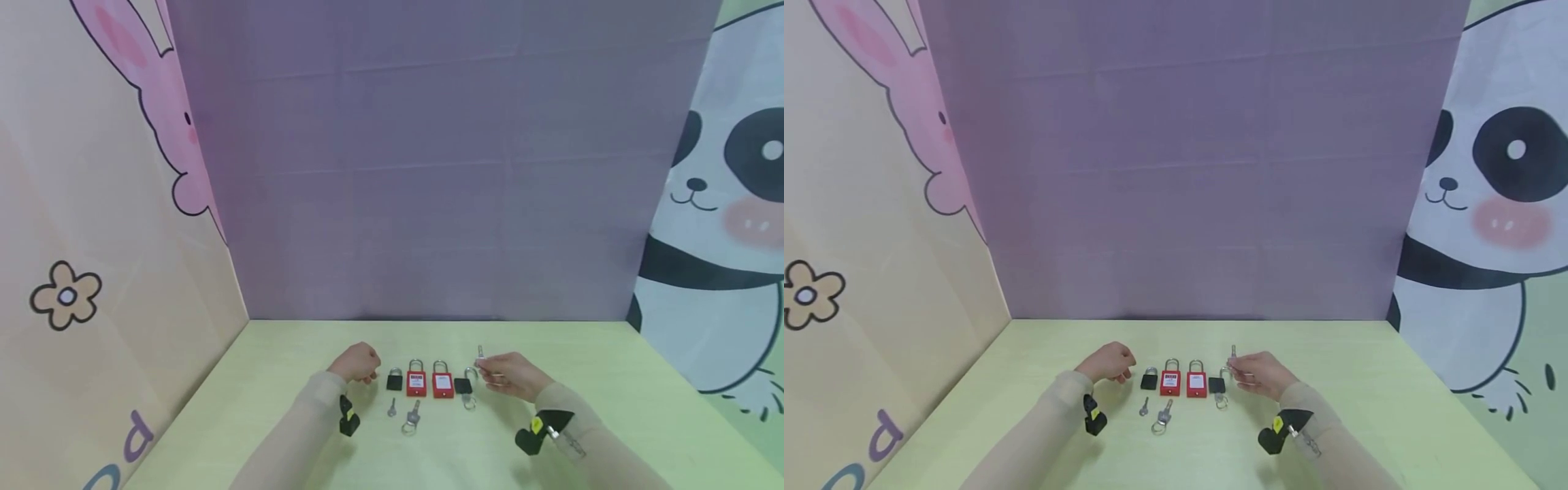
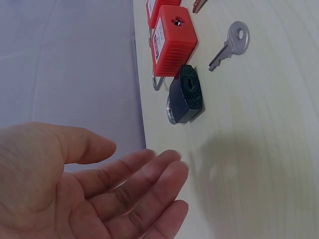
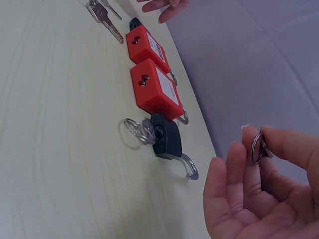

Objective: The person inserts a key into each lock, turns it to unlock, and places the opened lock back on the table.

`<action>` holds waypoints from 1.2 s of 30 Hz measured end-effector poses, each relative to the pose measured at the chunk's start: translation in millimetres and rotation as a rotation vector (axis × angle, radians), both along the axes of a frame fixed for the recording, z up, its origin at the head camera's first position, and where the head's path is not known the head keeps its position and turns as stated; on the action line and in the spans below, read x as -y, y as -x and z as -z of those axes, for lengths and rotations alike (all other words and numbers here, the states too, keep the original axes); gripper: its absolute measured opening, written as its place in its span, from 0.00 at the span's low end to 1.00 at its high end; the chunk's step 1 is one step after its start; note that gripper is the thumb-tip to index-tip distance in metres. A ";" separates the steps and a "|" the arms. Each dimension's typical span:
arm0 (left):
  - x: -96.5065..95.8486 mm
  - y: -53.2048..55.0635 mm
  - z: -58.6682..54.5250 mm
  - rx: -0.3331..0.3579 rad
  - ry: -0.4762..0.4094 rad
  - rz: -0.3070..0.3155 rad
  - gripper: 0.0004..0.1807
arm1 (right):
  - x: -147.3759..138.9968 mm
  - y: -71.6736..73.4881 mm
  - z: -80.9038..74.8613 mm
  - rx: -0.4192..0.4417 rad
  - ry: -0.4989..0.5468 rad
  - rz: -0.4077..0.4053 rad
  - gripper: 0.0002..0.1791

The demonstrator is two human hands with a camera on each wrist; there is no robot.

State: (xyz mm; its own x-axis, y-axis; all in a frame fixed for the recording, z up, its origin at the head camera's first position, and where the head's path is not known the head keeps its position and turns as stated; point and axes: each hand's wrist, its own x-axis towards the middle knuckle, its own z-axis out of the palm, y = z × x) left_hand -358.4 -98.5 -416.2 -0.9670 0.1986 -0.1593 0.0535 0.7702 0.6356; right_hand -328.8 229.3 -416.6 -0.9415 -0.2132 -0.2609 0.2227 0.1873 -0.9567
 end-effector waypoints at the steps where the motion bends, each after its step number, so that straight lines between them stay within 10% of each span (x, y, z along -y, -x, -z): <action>1: 0.0 0.0 0.0 0.002 -0.002 -0.002 0.15 | -0.6 0.3 0.6 0.004 0.008 0.003 0.21; 36: -3.9 -3.6 -1.0 -0.017 -0.003 0.001 0.15 | -1.1 -0.6 7.2 0.080 0.041 0.085 0.19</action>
